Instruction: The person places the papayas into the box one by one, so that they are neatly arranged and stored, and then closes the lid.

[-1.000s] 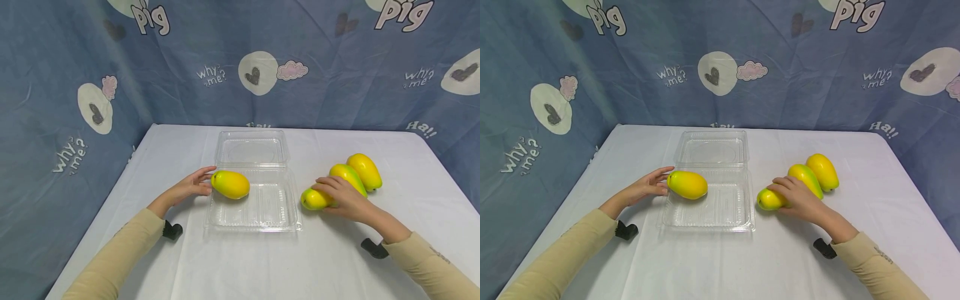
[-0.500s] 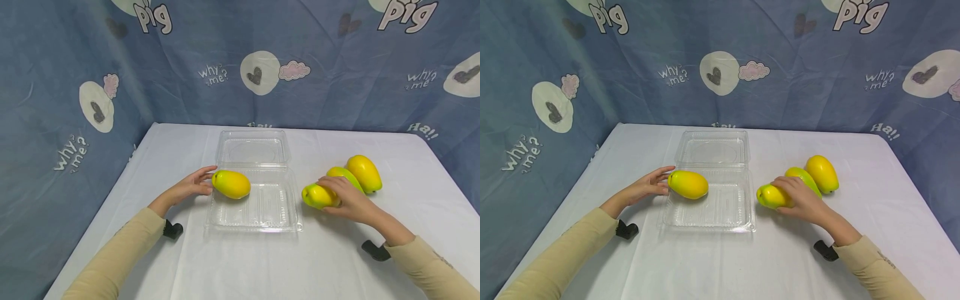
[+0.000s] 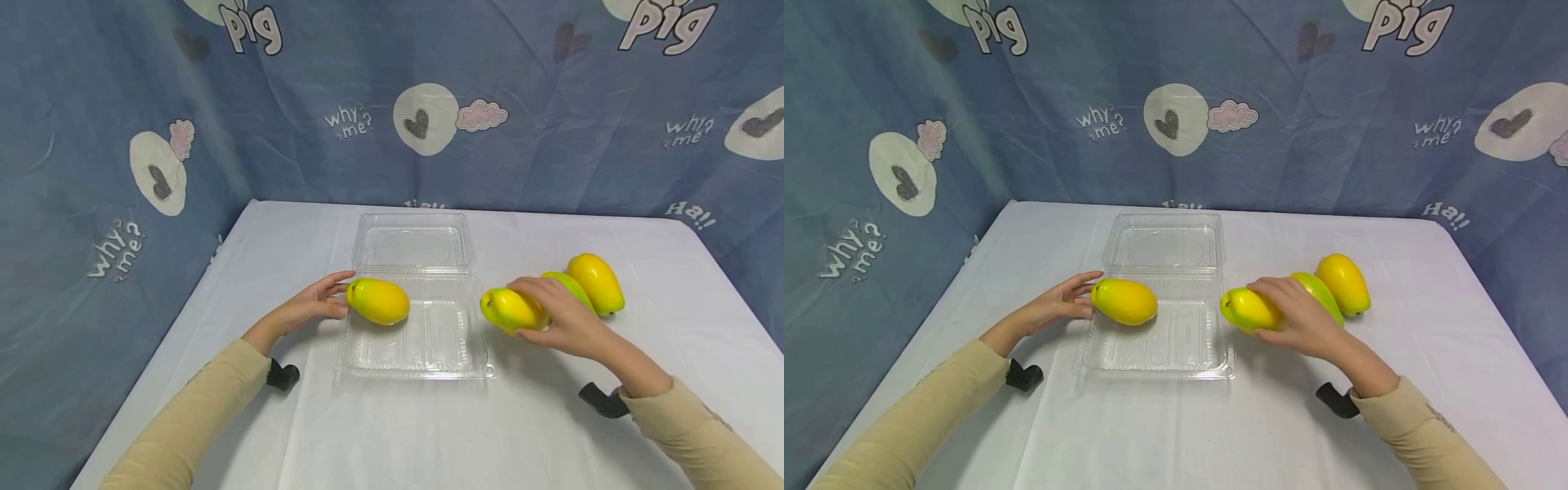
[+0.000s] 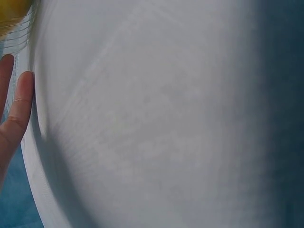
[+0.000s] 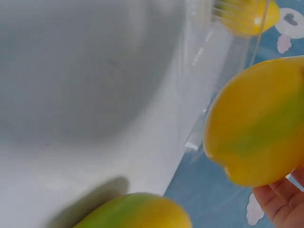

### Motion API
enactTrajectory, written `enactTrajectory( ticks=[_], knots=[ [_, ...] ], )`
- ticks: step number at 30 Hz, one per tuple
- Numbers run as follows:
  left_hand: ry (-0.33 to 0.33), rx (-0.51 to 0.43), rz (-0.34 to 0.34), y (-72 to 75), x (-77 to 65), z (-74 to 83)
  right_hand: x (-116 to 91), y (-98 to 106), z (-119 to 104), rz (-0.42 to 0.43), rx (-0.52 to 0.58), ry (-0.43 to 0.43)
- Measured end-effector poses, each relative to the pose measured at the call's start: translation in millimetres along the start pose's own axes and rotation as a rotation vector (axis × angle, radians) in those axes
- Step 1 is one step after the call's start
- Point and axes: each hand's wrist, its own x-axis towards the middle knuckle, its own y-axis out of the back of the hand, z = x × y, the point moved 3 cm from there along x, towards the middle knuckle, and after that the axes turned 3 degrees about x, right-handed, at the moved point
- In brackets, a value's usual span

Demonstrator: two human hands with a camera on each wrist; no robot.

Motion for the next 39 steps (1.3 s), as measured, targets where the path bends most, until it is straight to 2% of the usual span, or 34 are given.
enactTrajectory(
  ticks=[4,8,17,29,39],
  knots=[
    [-0.001,0.007,0.000,0.0,0.1,0.3,6,0,-7,0.010,-0.013,0.006],
    [0.003,0.013,0.006,0.2,-0.4,0.1,12,-1,-16,-0.016,-0.013,-0.016],
    [0.001,0.008,0.003,0.4,0.0,-1.4,26,-8,-35,-0.023,0.067,-0.022],
    [0.008,0.007,0.005,-1.8,0.2,-1.0,42,-25,-60,-0.057,0.111,-0.036],
    [0.005,0.007,0.007,-1.8,1.2,0.1,53,-42,-78,-0.037,0.169,-0.017]
  ],
)
